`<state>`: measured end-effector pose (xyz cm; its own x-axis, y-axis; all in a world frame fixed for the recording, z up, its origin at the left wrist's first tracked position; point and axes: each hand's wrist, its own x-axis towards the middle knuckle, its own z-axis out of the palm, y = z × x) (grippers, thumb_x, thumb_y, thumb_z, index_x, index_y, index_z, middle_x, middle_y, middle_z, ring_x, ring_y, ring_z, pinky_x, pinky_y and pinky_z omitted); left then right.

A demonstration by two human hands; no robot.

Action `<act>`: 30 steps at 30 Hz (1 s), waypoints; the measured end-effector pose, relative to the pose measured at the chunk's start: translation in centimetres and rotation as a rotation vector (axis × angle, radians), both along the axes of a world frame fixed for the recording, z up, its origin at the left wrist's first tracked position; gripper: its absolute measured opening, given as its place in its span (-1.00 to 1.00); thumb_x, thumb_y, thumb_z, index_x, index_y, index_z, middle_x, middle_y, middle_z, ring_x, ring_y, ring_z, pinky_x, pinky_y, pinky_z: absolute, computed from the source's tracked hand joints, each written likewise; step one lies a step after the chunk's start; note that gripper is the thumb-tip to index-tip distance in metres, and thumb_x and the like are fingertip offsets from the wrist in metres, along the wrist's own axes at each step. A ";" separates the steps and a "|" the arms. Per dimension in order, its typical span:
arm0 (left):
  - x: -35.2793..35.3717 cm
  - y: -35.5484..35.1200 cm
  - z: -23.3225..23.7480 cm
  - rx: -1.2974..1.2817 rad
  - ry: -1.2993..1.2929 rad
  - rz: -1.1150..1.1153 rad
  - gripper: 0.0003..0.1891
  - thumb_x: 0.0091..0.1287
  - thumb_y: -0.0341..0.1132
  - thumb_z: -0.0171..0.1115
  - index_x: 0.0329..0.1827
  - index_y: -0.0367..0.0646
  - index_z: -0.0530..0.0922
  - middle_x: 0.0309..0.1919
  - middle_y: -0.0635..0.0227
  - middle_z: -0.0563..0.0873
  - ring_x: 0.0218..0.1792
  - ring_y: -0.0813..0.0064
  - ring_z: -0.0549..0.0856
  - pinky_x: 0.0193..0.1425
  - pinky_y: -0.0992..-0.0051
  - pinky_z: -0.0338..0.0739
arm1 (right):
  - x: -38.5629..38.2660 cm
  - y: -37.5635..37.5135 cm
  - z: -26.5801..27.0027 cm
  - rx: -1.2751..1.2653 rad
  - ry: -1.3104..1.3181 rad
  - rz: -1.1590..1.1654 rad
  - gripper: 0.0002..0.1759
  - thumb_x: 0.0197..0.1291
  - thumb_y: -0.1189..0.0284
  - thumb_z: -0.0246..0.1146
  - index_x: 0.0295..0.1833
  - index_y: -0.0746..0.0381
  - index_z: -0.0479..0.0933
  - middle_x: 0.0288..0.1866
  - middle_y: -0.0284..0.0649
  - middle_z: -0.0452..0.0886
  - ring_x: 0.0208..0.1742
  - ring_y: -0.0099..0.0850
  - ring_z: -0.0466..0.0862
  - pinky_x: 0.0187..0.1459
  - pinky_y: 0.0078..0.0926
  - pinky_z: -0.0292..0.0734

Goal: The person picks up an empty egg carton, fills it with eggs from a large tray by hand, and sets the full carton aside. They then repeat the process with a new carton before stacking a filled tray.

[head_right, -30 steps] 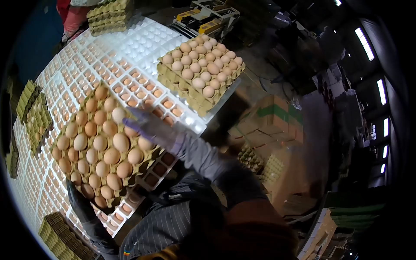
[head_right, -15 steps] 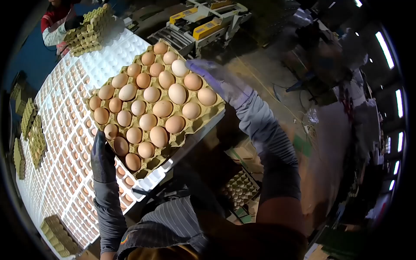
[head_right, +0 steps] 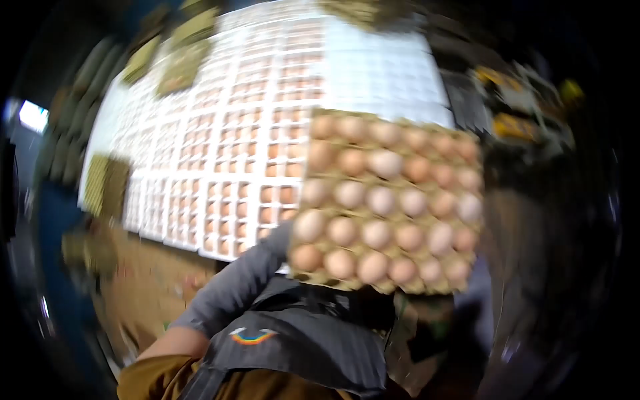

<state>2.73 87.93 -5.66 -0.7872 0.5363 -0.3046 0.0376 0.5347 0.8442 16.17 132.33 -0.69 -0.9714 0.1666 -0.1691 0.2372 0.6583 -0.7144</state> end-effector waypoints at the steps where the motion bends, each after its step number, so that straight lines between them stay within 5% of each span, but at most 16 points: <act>1: 1.1 -0.2 -0.6 -0.041 0.026 -0.040 -0.48 0.51 -0.11 0.09 0.42 -0.21 0.38 0.28 0.17 0.58 0.21 0.41 0.56 0.33 0.34 0.43 | -0.8 -0.4 0.5 0.005 -0.014 0.010 -0.48 0.55 0.24 -0.14 0.42 0.35 0.30 0.39 -0.09 0.46 0.43 -0.34 0.41 0.47 -0.40 0.22; 3: 1.6 0.8 -0.1 -0.048 0.061 -0.116 -0.48 0.49 -0.14 0.13 0.42 -0.20 0.38 0.28 0.18 0.58 0.19 0.42 0.57 0.31 0.33 0.45 | -1.2 -0.9 1.0 0.041 -0.042 0.004 -0.48 0.55 0.24 -0.14 0.42 0.34 0.30 0.39 -0.09 0.46 0.43 -0.34 0.41 0.47 -0.40 0.22; 4: -3.0 10.0 -7.4 0.369 -0.227 0.462 -0.36 0.57 0.11 -0.23 0.35 -0.30 0.43 0.24 -0.04 0.59 0.29 0.11 0.53 0.40 0.25 0.33 | -1.5 -1.6 1.2 0.057 -0.051 -0.002 -0.48 0.55 0.24 -0.14 0.42 0.34 0.31 0.39 -0.09 0.46 0.42 -0.34 0.41 0.47 -0.40 0.23; 5: -1.7 8.2 -0.2 0.455 -0.188 0.331 -0.41 0.60 0.04 -0.26 0.36 -0.29 0.41 0.29 -0.10 0.53 0.32 -0.01 0.49 0.42 0.21 0.30 | -1.0 -2.1 1.6 0.071 -0.052 -0.003 -0.48 0.55 0.24 -0.14 0.42 0.34 0.31 0.39 -0.10 0.46 0.42 -0.34 0.41 0.47 -0.40 0.23; 6: -1.5 8.1 5.4 0.471 -0.480 0.482 -0.48 0.59 -0.08 -0.27 0.43 -0.23 0.33 0.35 -0.16 0.45 0.34 -0.10 0.45 0.42 0.14 0.29 | -1.2 -2.5 1.8 0.077 -0.059 -0.004 -0.48 0.55 0.24 -0.14 0.42 0.34 0.31 0.38 -0.10 0.46 0.42 -0.34 0.41 0.46 -0.40 0.23; 8: -2.2 10.2 -0.5 0.184 -0.199 0.316 -0.49 0.54 -0.24 -0.27 0.53 -0.11 0.19 0.38 -0.22 0.38 0.44 -0.13 0.33 0.50 0.09 0.17 | -1.2 -3.3 2.2 0.093 -0.070 -0.008 -0.48 0.55 0.24 -0.14 0.42 0.34 0.31 0.38 -0.10 0.46 0.42 -0.35 0.41 0.46 -0.40 0.23; 11: -2.8 12.4 -3.8 0.163 -0.327 0.438 -0.03 0.44 0.40 -0.40 0.58 -0.35 0.02 0.57 -0.07 0.10 0.59 0.03 0.06 0.65 0.26 -0.17 | -2.3 -5.1 2.0 0.086 -0.074 0.023 -0.49 0.55 0.24 -0.13 0.42 0.33 0.31 0.38 -0.10 0.47 0.41 -0.35 0.42 0.46 -0.40 0.24; 13: -2.7 10.6 0.1 0.131 -0.414 0.394 0.01 0.42 0.43 -0.48 0.56 -0.41 0.06 0.53 -0.12 0.18 0.56 0.02 0.16 0.62 0.26 -0.10 | -2.9 -5.9 2.0 0.075 -0.085 0.048 -0.49 0.55 0.24 -0.13 0.42 0.33 0.31 0.38 -0.10 0.47 0.41 -0.35 0.42 0.45 -0.40 0.24; 14: -3.2 11.0 -1.9 0.141 -0.378 0.364 0.02 0.41 0.43 -0.52 0.54 -0.43 0.08 0.49 -0.15 0.25 0.53 0.01 0.23 0.60 0.24 -0.03 | -3.1 -6.1 2.0 0.077 -0.087 0.055 -0.49 0.55 0.24 -0.13 0.42 0.33 0.31 0.38 -0.10 0.47 0.41 -0.35 0.42 0.45 -0.40 0.25; 15: -3.3 11.8 -3.8 0.187 -0.328 0.391 0.02 0.40 0.45 -0.46 0.54 -0.41 0.11 0.47 -0.16 0.28 0.51 0.01 0.25 0.58 0.23 0.00 | -3.3 -6.7 2.1 0.076 -0.084 0.060 -0.49 0.55 0.24 -0.13 0.42 0.33 0.31 0.38 -0.11 0.47 0.41 -0.35 0.42 0.45 -0.40 0.25; 20: -1.4 10.6 2.8 0.318 -0.431 0.645 0.04 0.33 0.49 -0.17 0.57 -0.29 0.08 0.50 -0.16 0.23 0.51 -0.04 0.22 0.57 0.22 0.09 | -4.7 -8.6 2.3 0.058 -0.086 0.088 -0.49 0.55 0.24 -0.12 0.42 0.32 0.31 0.37 -0.11 0.47 0.40 -0.36 0.42 0.44 -0.40 0.26; 26: -1.5 13.0 -0.9 0.354 -0.388 0.728 -0.04 0.35 0.43 -0.09 0.56 -0.20 0.14 0.48 -0.04 0.31 0.51 0.03 0.25 0.57 0.25 0.10 | -5.2 -9.4 2.6 0.009 -0.099 0.058 -0.50 0.55 0.24 -0.12 0.42 0.32 0.31 0.36 -0.12 0.48 0.39 -0.36 0.43 0.43 -0.39 0.27; 29: -1.1 13.3 -0.4 0.270 -0.419 0.739 -0.18 0.43 0.29 -0.01 0.52 -0.19 0.21 0.44 -0.01 0.38 0.38 -0.03 0.42 0.47 0.21 0.27 | -4.3 -9.3 4.1 -0.032 -0.111 -0.021 -0.50 0.55 0.24 -0.11 0.42 0.31 0.31 0.36 -0.12 0.48 0.39 -0.37 0.43 0.43 -0.39 0.28; 30: -0.8 13.4 -2.0 0.384 -0.308 0.679 -0.26 0.47 0.23 -0.08 0.49 -0.17 0.29 0.38 -0.16 0.40 0.39 -0.08 0.40 0.47 0.14 0.25 | -3.8 -9.4 4.8 -0.053 -0.105 -0.059 -0.50 0.55 0.24 -0.11 0.42 0.31 0.32 0.36 -0.12 0.48 0.39 -0.37 0.43 0.43 -0.39 0.28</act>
<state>1.98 101.37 -7.71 -0.8881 0.0858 -0.4516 -0.4507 0.0314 0.8921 12.34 122.89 4.15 -0.9367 0.2113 -0.2792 0.3497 0.6033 -0.7168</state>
